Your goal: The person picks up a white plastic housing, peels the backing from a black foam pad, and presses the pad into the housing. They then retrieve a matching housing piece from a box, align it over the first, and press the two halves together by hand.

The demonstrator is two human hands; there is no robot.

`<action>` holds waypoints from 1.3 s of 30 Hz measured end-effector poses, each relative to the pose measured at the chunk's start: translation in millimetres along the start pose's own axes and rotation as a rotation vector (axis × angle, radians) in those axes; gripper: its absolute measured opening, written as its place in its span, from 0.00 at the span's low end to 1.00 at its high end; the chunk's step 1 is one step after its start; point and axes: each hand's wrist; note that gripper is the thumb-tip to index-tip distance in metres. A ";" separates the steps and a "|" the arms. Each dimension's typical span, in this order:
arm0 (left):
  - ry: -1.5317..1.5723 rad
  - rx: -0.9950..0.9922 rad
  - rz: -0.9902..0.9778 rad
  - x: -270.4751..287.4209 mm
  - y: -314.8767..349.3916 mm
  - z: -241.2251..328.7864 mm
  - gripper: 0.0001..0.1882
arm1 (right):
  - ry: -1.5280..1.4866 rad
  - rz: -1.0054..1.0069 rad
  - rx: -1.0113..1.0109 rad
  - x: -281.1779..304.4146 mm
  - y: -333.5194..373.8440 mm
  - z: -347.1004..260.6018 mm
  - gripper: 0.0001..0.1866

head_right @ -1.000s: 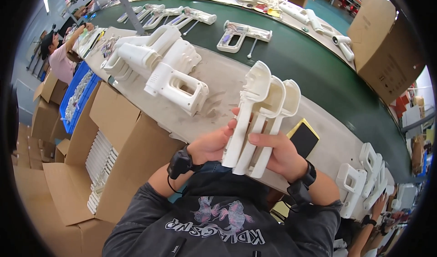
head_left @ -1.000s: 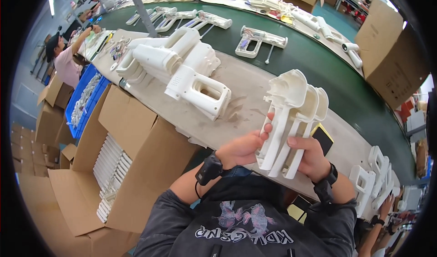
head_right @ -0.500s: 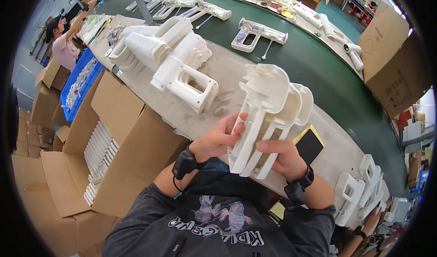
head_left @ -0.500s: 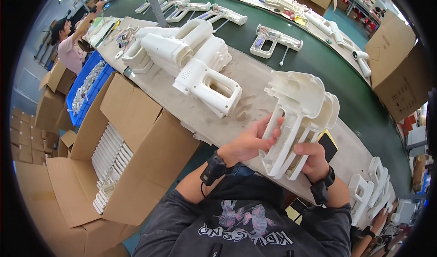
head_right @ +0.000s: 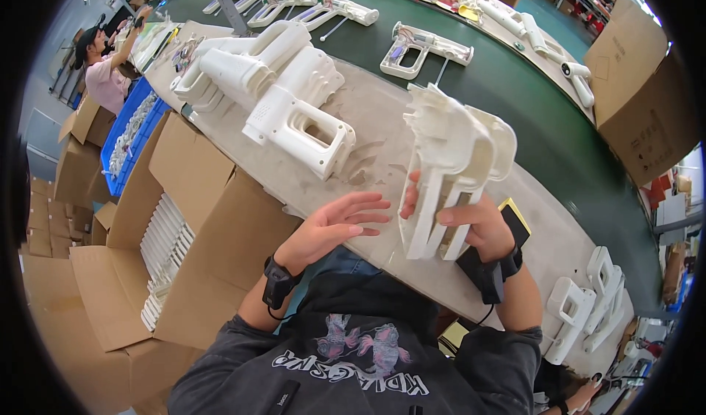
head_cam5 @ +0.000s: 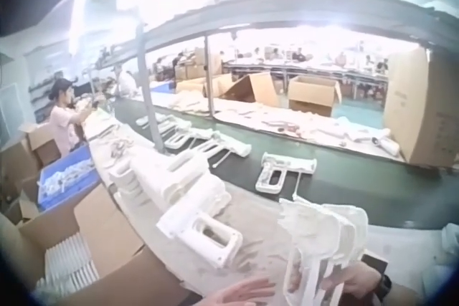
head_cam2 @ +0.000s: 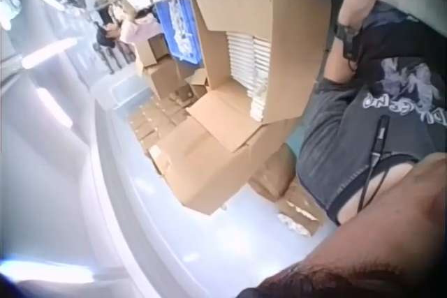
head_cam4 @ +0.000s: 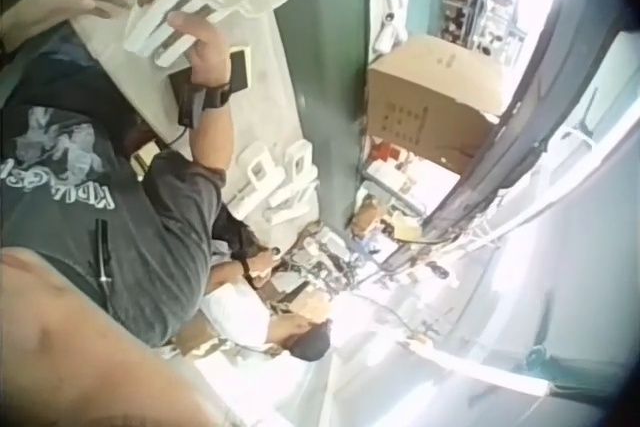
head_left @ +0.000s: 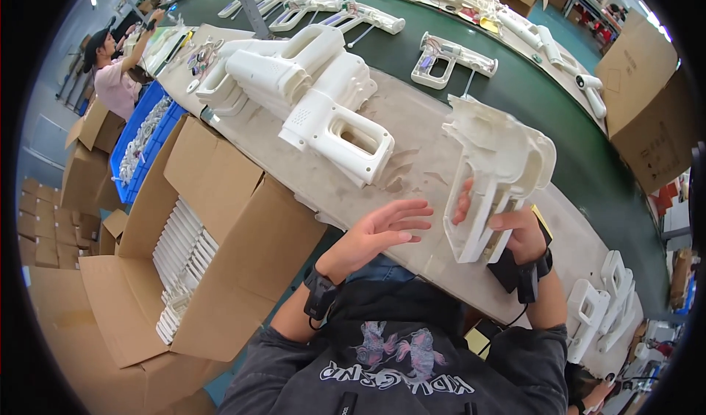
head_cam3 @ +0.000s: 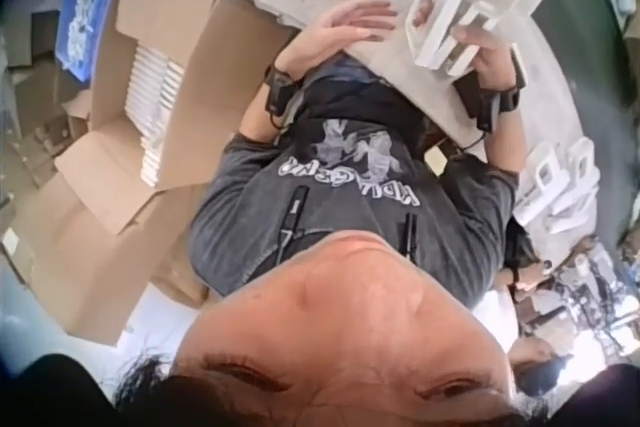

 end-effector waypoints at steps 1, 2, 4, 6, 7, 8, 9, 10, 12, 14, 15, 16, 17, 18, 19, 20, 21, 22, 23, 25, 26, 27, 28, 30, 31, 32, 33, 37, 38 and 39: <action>-0.038 -0.004 0.015 -0.6 2.9 -0.2 0.33 | 0.179 -0.008 -0.026 -1.4 -0.4 -6.5 0.39; -0.038 0.000 0.013 0.9 4.7 -0.6 0.33 | 0.360 -0.012 -0.057 -1.0 -3.2 -10.8 0.37; -0.088 -0.001 0.046 3.8 9.1 -1.3 0.30 | 0.437 0.005 -0.080 11.9 -6.6 -17.2 0.36; -0.094 0.005 0.089 5.6 17.9 -1.2 0.29 | 0.462 -0.103 -0.069 24.5 -11.3 -24.6 0.35; -0.098 0.009 0.132 6.7 21.6 -0.9 0.28 | 0.389 -0.125 -0.033 34.9 -15.3 -18.7 0.36; -0.096 0.008 0.132 8.4 25.1 -2.0 0.28 | 0.390 -0.125 -0.035 37.2 -18.8 -13.1 0.36; -0.080 -0.009 0.164 11.2 28.1 -3.6 0.27 | 0.195 -0.121 0.020 37.2 -22.5 -7.8 0.38; -0.064 -0.026 0.196 13.6 29.6 -5.8 0.26 | -0.001 -0.117 0.075 37.6 -27.3 -1.7 0.39; -0.021 -0.059 0.207 17.2 27.1 -12.8 0.25 | -0.104 -0.104 0.107 45.7 -41.5 13.3 0.41; 0.018 -0.088 0.219 16.4 23.5 -16.1 0.24 | -0.244 -0.151 0.195 53.7 -59.7 26.0 0.41; 0.017 -0.082 0.221 15.4 21.9 -17.8 0.24 | -0.261 -0.191 0.198 52.4 -69.0 30.6 0.42; 0.017 -0.076 0.222 14.5 20.5 -19.1 0.23 | -0.266 -0.194 0.199 50.4 -75.2 33.7 0.42; 0.015 -0.077 0.225 13.0 19.3 -20.0 0.23 | -0.257 -0.204 0.188 45.3 -80.1 33.8 0.41; 0.038 -0.073 0.218 11.5 18.3 -20.8 0.23 | -0.248 -0.213 0.178 41.1 -84.6 33.8 0.41; 0.061 -0.069 0.211 10.5 17.5 -21.5 0.22 | -0.270 -0.234 0.180 40.1 -90.7 36.6 0.41; 0.060 -0.070 0.212 9.8 16.8 -22.7 0.22 | -0.271 -0.236 0.180 37.3 -95.4 37.1 0.41; 0.056 -0.058 0.219 9.3 16.3 -24.2 0.22 | -0.286 -0.271 0.186 34.2 -99.6 37.7 0.40; 0.054 -0.045 0.225 8.8 14.8 -25.4 0.22 | -0.300 -0.305 0.193 32.5 -103.2 38.0 0.40; 0.055 -0.043 0.225 7.3 13.3 -26.5 0.22 | -0.316 -0.301 0.186 32.6 -105.3 39.9 0.40; 0.183 -0.025 0.232 3.4 6.8 -28.7 0.26 | -0.342 -0.327 0.183 33.1 -111.0 43.9 0.40; 0.183 -0.025 0.231 3.8 2.0 -31.6 0.26 | -0.365 -0.358 0.182 31.9 -113.9 45.9 0.39; 0.234 -0.057 0.198 5.8 -4.5 -36.8 0.30 | -0.381 -0.378 0.178 31.2 -115.5 50.4 0.40; 0.285 -0.089 0.165 6.0 -10.6 -40.1 0.34 | -0.380 -0.377 0.179 31.5 -116.0 54.8 0.40; 0.338 -0.090 0.146 2.4 -27.1 -38.1 0.36 | -0.382 -0.379 0.177 34.9 -116.4 62.1 0.40; 0.390 -0.091 0.130 0.7 -34.5 -35.6 0.39 | -0.378 -0.378 0.178 36.7 -115.9 64.6 0.40; 0.390 -0.092 0.131 -3.8 -39.0 -30.7 0.39 | -0.392 -0.341 0.169 37.7 -115.6 67.6 0.40; 0.420 -0.069 0.120 -11.5 -42.7 -24.2 0.40 | -0.405 -0.298 0.164 39.1 -113.9 69.6 0.40; 0.495 -0.019 0.116 -17.9 -60.6 -18.8 0.39 | -0.397 -0.291 0.187 51.9 -114.3 77.2 0.39; 0.495 -0.017 0.115 -19.5 -64.7 -17.8 0.39 | -0.398 -0.387 0.205 57.7 -118.4 80.9 0.40; 0.456 -0.019 0.155 -22.2 -68.5 -16.2 0.36 | -0.399 -0.484 0.223 64.8 -119.1 83.3 0.40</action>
Point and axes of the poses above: each hand's wrist, its own y-axis away from the middle knuckle, its own x-axis out of the back of the hand, z = x × y, and after that the axes turned 7 degrees about y, right-handed
